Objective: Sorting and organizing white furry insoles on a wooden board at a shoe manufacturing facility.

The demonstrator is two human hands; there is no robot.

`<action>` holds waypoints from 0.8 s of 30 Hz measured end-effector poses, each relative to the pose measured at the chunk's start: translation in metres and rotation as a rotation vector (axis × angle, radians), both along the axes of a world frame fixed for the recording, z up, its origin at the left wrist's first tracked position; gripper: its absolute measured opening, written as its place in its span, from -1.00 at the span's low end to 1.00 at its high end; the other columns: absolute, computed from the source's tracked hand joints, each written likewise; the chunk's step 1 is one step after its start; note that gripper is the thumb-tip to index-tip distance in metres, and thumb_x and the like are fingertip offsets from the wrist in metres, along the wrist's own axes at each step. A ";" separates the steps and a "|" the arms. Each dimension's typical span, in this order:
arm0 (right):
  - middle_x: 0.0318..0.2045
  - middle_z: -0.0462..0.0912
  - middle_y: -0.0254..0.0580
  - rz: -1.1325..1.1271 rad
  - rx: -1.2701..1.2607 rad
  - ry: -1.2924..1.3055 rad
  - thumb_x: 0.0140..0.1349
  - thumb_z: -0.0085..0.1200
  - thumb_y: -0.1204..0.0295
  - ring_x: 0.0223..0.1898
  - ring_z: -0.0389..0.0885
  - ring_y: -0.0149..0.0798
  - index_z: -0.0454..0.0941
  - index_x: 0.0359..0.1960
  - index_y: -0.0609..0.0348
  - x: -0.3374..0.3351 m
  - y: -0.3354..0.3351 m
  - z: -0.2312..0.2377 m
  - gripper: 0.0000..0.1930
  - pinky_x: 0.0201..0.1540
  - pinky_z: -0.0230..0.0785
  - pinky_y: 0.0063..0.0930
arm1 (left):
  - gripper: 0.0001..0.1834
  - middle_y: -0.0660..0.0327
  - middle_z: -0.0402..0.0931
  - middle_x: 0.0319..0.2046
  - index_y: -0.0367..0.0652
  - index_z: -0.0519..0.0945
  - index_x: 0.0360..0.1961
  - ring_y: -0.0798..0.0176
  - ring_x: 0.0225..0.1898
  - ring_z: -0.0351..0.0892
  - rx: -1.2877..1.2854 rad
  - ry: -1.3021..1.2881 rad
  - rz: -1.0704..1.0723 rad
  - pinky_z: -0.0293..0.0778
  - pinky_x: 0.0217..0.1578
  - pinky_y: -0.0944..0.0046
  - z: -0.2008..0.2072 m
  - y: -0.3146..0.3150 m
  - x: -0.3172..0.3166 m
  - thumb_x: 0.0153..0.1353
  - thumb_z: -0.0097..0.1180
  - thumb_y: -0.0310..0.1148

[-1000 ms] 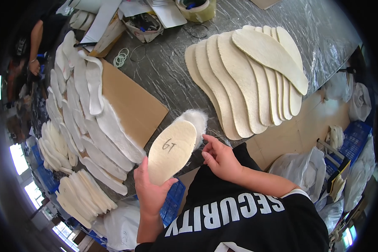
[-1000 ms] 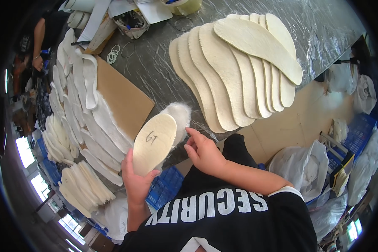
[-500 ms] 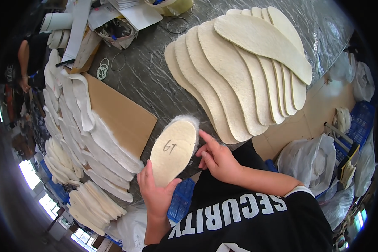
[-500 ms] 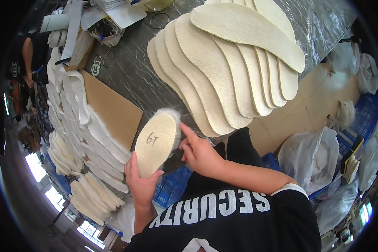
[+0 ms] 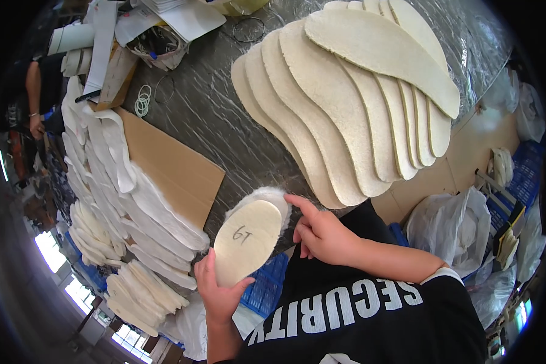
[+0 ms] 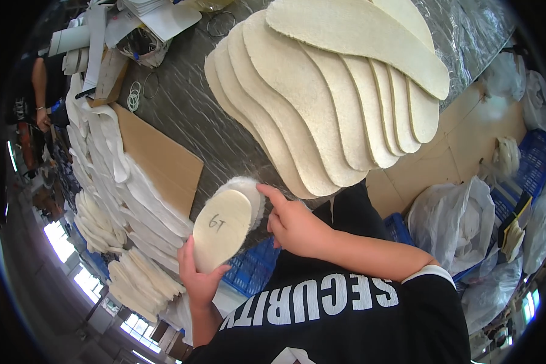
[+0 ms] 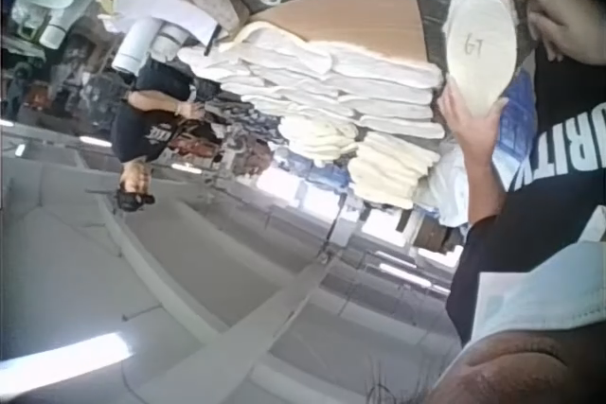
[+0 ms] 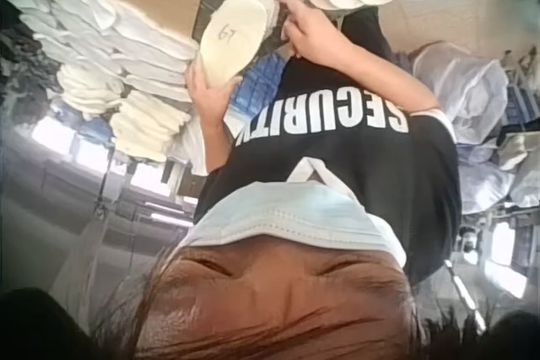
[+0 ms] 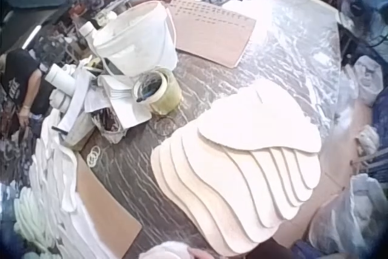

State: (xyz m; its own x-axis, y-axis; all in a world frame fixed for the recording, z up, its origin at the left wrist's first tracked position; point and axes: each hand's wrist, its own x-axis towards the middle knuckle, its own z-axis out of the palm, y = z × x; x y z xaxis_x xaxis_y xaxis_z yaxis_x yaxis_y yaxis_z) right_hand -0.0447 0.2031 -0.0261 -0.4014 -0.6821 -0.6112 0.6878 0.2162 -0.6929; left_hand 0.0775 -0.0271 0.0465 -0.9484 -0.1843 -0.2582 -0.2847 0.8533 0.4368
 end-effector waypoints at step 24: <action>-0.47 0.48 -0.26 -0.082 -0.088 -0.071 0.21 -0.34 0.68 -0.59 0.49 -0.47 -0.06 0.37 -0.01 0.006 0.000 -0.011 -0.35 -0.45 0.41 -0.61 | -0.01 -0.02 0.40 -0.08 -0.34 0.30 0.14 -0.09 -0.07 0.35 -0.076 -0.016 -0.084 0.30 -0.03 0.03 -0.011 0.005 -0.011 -0.36 0.50 -0.20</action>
State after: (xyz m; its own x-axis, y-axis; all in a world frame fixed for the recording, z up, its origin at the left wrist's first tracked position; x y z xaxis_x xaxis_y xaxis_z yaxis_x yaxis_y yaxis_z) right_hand -0.0388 0.2032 -0.0369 -0.4159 -0.7010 -0.5794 0.7485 0.0980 -0.6558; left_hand 0.0661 -0.0225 0.0357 -0.9571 -0.1241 -0.2620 -0.2174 0.9050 0.3657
